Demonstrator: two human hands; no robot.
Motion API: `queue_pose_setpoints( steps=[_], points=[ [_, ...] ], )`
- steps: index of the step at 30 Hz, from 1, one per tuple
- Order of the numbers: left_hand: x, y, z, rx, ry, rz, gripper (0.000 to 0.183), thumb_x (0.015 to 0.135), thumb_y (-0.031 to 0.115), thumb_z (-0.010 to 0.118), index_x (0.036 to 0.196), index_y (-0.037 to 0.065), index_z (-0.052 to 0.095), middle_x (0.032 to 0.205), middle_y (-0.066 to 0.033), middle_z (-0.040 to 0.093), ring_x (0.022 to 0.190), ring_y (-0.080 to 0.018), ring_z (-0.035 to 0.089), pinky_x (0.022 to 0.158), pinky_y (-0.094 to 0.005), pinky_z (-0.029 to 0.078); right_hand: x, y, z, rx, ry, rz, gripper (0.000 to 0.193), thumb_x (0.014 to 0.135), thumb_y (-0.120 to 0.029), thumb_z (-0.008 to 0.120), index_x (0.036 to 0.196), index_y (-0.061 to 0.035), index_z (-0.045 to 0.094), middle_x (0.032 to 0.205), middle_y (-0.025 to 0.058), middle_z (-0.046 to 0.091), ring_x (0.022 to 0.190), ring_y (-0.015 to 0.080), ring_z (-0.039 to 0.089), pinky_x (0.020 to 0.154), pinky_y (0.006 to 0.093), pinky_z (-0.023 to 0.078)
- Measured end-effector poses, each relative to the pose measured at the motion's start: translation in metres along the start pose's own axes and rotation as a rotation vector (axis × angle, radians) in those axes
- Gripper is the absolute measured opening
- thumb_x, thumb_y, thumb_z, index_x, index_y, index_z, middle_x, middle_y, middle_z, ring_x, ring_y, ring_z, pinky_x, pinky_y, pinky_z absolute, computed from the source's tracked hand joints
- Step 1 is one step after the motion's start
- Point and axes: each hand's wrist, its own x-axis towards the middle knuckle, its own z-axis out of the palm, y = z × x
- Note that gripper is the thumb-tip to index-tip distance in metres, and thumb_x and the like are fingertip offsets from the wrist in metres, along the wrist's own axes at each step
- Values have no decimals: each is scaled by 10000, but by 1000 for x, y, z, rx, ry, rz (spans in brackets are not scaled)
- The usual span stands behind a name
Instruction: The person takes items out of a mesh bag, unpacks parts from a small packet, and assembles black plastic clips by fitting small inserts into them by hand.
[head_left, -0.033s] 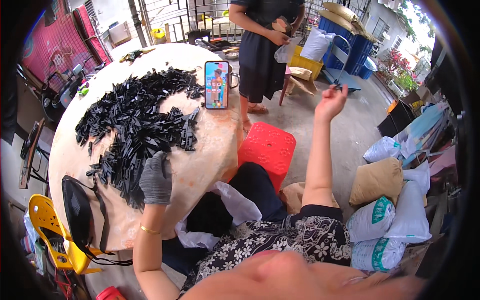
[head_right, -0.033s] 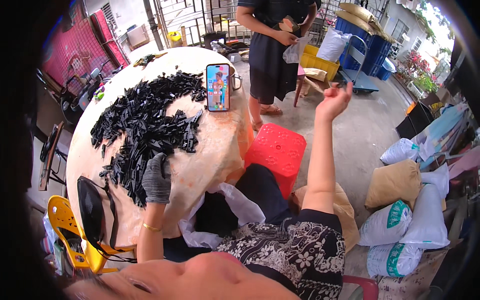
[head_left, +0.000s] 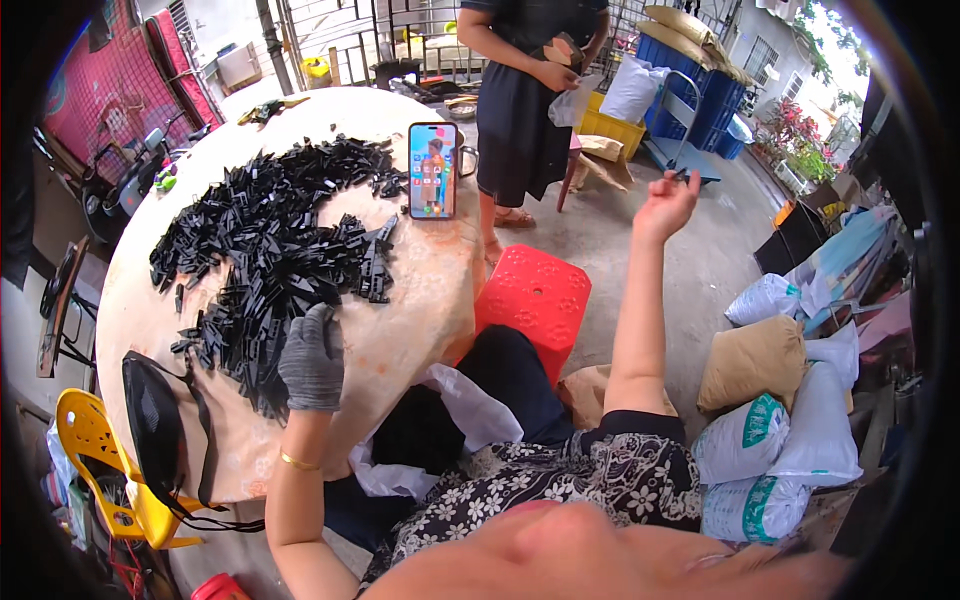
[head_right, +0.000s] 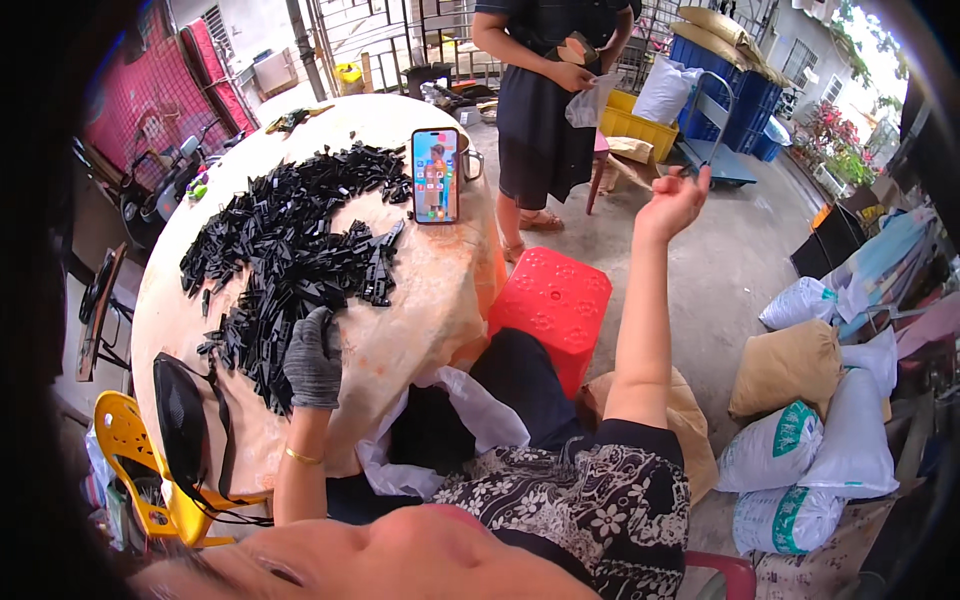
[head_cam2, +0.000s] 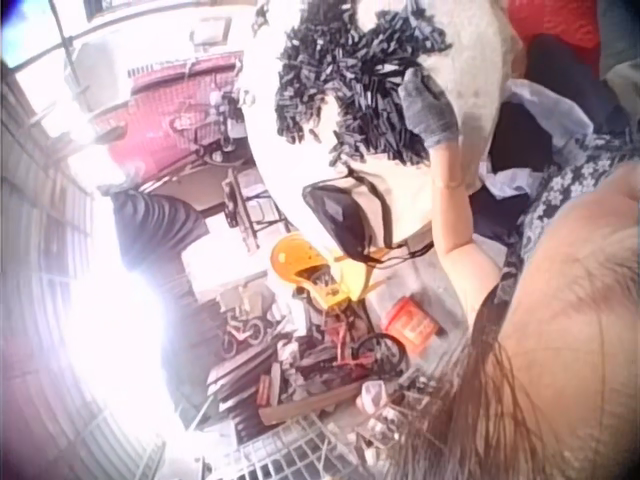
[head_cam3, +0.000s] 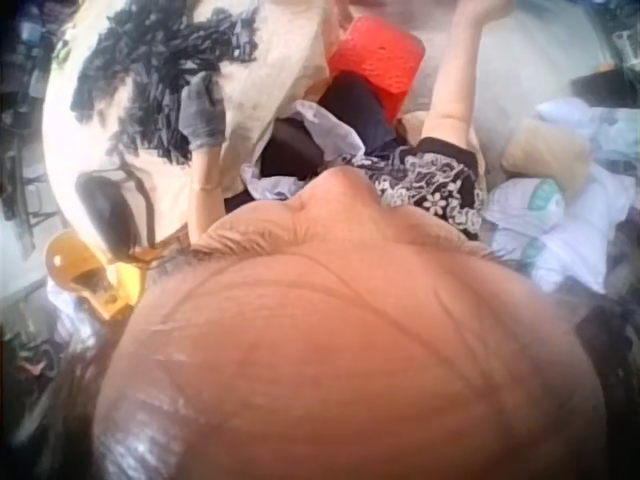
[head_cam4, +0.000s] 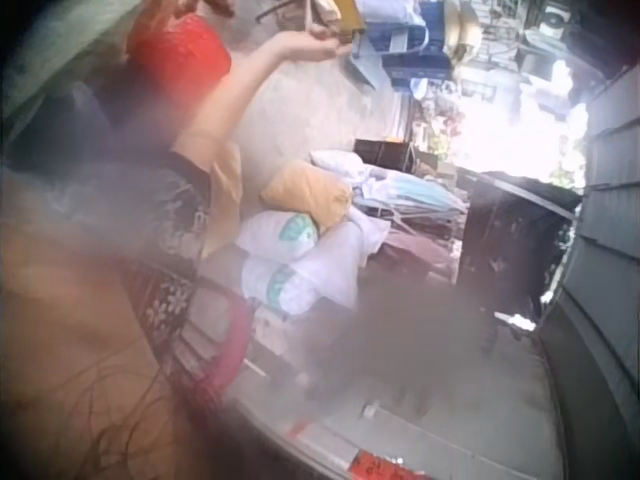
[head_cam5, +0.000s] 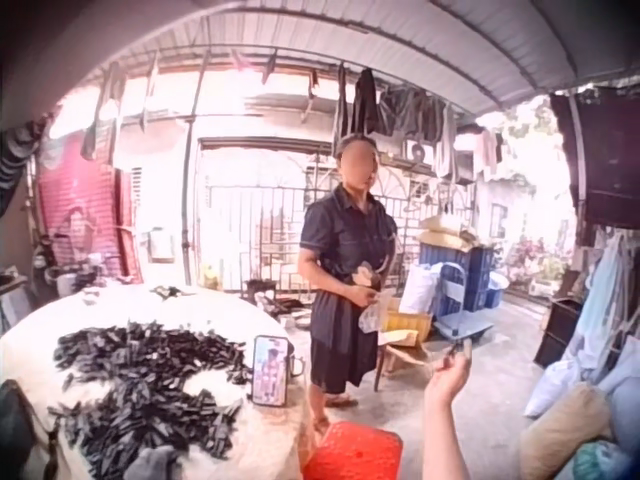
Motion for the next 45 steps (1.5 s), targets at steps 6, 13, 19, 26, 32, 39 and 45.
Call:
queue_pose_setpoints(
  steps=[6,13,19,26,32,39,45],
  points=[
    [-1,2,0,-35,56,-20,270,834,110,575,1099,75,537,861,-141,570,736,-327,594,619,-398,495,-33,14,10,18,-100,97,458,861,-130,448,1307,-62,364,853,107,568,557,78,427,501,204,359],
    [-8,-10,11,-194,116,17,291,810,18,561,1098,49,526,901,-154,565,794,-338,584,676,-392,490,-137,38,39,-38,-412,292,268,904,-114,433,1126,-6,536,786,68,582,518,58,431,480,182,365],
    [5,-2,1,-86,61,84,259,813,47,571,1072,48,560,916,-157,576,818,-331,585,703,-373,490,-219,34,34,-369,-1057,234,236,903,-114,404,992,-20,601,768,23,570,613,80,501,555,228,415],
    [-10,-8,7,-259,37,-39,229,865,119,571,1086,59,570,893,-143,647,752,-297,635,659,-360,496,-282,6,38,-303,-1787,33,129,812,-104,596,935,-64,597,807,107,592,744,297,605,633,352,488],
    [-11,-9,-5,-284,-179,-205,249,815,183,658,1037,94,588,881,-128,652,735,-284,639,631,-340,497,-299,13,42,-395,-1907,-119,137,790,-155,593,901,-77,605,836,102,555,756,283,598,634,359,488],
    [-20,-5,-27,-374,-334,-101,236,754,37,673,983,50,616,805,-122,635,689,-199,626,637,-311,502,-291,5,53,-363,-1884,84,186,748,-137,644,909,-47,626,843,122,579,790,308,585,687,369,484],
    [-39,-2,-39,-338,-495,-224,230,753,118,694,950,30,616,799,-148,634,695,-270,629,631,-325,497,-301,8,49,-379,-1854,159,184,737,-56,645,921,-63,645,845,105,582,789,295,588,683,359,478]
  ],
)
